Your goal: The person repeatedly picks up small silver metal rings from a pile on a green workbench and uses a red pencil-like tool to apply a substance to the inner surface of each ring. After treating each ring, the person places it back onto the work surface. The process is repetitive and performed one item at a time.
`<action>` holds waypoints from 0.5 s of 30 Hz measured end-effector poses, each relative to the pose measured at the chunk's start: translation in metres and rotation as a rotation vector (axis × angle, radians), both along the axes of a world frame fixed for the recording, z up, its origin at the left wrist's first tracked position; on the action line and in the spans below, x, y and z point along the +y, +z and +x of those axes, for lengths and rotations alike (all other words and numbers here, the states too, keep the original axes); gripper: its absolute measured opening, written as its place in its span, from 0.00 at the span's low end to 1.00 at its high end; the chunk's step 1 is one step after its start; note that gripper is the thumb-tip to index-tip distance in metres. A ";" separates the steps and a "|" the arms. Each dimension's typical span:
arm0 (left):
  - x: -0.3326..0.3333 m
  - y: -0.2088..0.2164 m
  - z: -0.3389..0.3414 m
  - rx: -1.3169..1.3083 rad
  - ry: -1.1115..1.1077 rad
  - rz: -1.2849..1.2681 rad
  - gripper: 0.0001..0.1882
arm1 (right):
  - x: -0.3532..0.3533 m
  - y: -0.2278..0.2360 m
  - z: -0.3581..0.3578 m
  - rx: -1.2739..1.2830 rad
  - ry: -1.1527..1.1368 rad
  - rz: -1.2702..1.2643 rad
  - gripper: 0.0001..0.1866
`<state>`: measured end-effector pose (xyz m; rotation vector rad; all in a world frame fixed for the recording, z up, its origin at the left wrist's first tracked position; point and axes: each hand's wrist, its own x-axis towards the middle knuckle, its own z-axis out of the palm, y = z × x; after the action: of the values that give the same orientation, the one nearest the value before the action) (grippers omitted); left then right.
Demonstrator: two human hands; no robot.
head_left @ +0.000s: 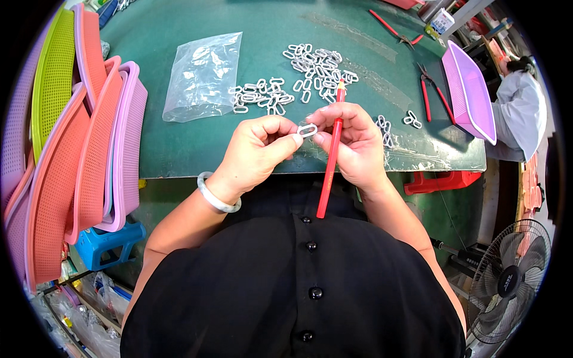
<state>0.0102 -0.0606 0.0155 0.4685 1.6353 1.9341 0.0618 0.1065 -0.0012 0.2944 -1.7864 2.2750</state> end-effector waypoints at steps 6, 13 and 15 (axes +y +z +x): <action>0.000 -0.001 -0.001 -0.025 0.009 0.000 0.05 | 0.000 0.000 -0.002 -0.008 0.003 -0.022 0.16; 0.002 -0.002 -0.003 -0.043 0.013 -0.009 0.05 | 0.000 -0.002 -0.003 -0.026 -0.001 -0.048 0.16; 0.002 -0.003 -0.003 -0.050 0.013 -0.009 0.05 | 0.001 -0.004 -0.004 -0.028 -0.002 -0.055 0.16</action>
<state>0.0071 -0.0583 0.0120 0.4037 1.6188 1.9323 0.0581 0.1072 -0.0051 0.2525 -1.7326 2.3340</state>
